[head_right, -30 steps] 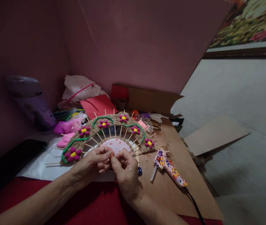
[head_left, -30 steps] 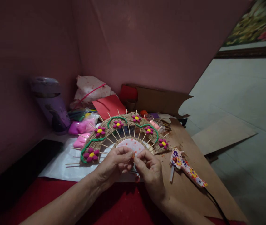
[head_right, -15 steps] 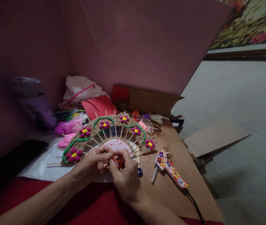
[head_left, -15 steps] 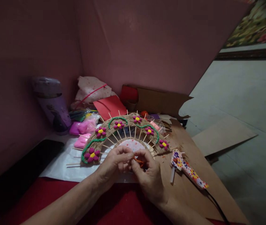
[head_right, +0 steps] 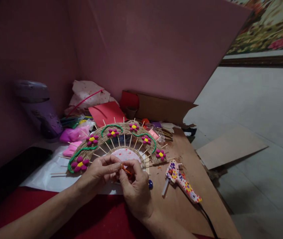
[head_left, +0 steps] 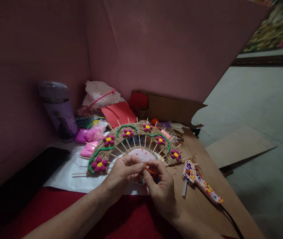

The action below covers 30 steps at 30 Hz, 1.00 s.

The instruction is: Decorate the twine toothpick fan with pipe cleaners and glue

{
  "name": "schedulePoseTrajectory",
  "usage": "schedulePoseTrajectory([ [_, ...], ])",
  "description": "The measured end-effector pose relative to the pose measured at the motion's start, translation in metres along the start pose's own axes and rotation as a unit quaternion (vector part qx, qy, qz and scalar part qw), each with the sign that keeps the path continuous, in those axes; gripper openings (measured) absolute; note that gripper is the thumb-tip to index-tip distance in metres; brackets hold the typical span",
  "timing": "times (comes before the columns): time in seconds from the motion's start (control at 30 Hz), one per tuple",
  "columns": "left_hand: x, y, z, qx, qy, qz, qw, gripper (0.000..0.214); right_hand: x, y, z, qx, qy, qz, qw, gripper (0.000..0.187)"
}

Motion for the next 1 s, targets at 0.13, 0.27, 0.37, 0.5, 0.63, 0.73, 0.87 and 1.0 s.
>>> schedulePoseTrajectory([
  [0.13, 0.0002, -0.0005, -0.0028, 0.019, 0.024, 0.007, 1.000, 0.017, -0.0006, -0.0002, 0.0009, -0.021, 0.015, -0.011, 1.000, 0.018],
  [0.27, 0.0026, -0.0010, -0.0011, 0.008, 0.032, 0.014, 0.999, 0.013, -0.0007, -0.0001, -0.0020, -0.026, 0.011, -0.019, 0.999, 0.018],
  [0.37, 0.0045, -0.0009, -0.0003, 0.001, 0.036, 0.014, 0.999, 0.012, -0.0006, -0.0007, -0.0046, -0.011, -0.001, -0.024, 1.000, 0.010],
  [0.5, 0.0042, -0.0008, -0.0006, 0.004, 0.040, 0.016, 0.999, 0.011, 0.0012, -0.0013, -0.0042, 0.000, 0.013, -0.014, 1.000, 0.006],
  [0.63, 0.0025, -0.0007, -0.0001, 0.007, 0.043, 0.025, 0.999, 0.011, 0.0016, -0.0012, -0.0029, 0.000, 0.019, -0.007, 1.000, 0.006],
  [0.73, 0.0008, -0.0005, 0.0004, 0.010, 0.044, 0.024, 0.999, 0.012, 0.0010, -0.0008, -0.0016, -0.008, 0.014, -0.010, 1.000, 0.007],
  [0.87, 0.0007, 0.0002, 0.0007, 0.014, 0.045, 0.030, 0.998, 0.014, 0.0012, -0.0005, -0.0012, -0.013, 0.024, -0.011, 1.000, 0.006],
  [1.0, 0.0009, -0.0003, 0.0006, 0.013, 0.047, 0.025, 0.998, 0.014, 0.0013, -0.0006, -0.0025, -0.006, 0.023, -0.013, 1.000, 0.007],
])
Point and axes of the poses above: each hand's wrist, its own y-axis away from the middle knuckle, its own x-axis out of the back of the hand, z = x × y, the point moved 6 cm from there along -y, towards the middle knuckle, and after that the axes turned 11 degrees about -z, right-handed, at the moved point
